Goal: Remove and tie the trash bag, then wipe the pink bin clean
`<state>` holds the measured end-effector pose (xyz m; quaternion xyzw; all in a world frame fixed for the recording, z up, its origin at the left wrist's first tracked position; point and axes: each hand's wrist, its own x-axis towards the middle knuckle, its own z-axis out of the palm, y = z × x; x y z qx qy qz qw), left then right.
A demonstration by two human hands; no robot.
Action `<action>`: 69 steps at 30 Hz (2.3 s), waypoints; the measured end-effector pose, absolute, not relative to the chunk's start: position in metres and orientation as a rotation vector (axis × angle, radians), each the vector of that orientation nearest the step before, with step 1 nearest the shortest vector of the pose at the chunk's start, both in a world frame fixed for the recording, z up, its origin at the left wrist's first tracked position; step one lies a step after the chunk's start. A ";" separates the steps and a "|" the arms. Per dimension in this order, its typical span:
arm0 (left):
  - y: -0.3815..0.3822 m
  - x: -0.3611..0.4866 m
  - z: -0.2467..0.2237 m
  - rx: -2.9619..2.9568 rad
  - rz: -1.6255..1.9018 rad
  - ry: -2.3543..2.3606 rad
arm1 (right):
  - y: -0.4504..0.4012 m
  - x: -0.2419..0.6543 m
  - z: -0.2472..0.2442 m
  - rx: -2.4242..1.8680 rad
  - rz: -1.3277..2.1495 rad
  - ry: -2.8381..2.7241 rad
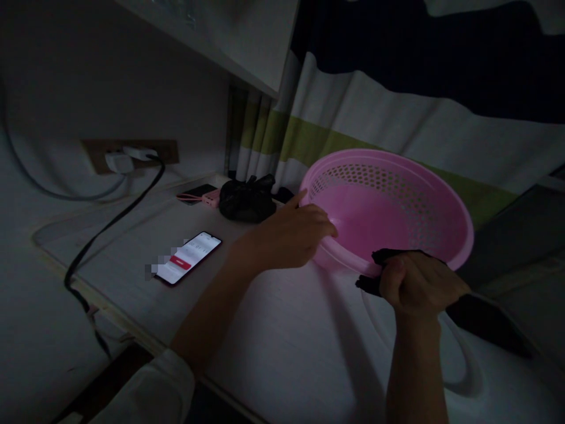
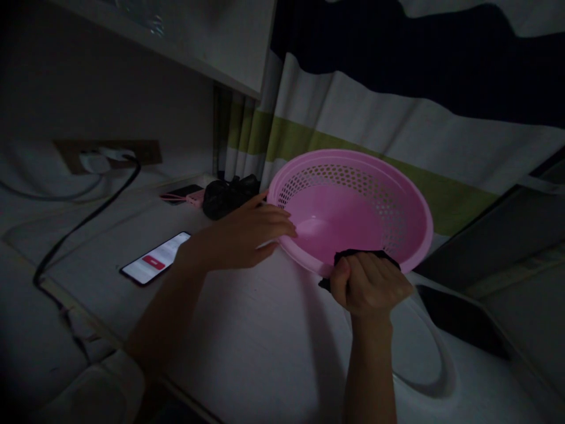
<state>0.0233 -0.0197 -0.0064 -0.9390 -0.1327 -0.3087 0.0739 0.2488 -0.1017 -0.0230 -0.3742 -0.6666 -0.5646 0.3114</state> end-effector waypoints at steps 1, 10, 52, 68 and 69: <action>-0.024 0.029 -0.007 -2.832 -0.902 -0.328 | -0.101 0.244 -0.023 -1.012 -1.503 -1.748; -0.017 0.029 -0.006 -2.822 -0.817 -0.328 | -0.107 0.256 -0.018 -0.965 -1.449 -1.855; -0.014 0.005 -0.004 -2.908 -0.798 -0.526 | -0.111 0.271 -0.022 -0.935 -1.335 -1.805; -0.023 0.015 -0.007 -2.917 -0.767 -0.429 | -0.113 0.268 -0.012 -0.850 -1.333 -1.857; -0.020 0.010 -0.006 -2.939 -0.770 -0.475 | -0.114 0.271 -0.013 -0.844 -1.322 -1.841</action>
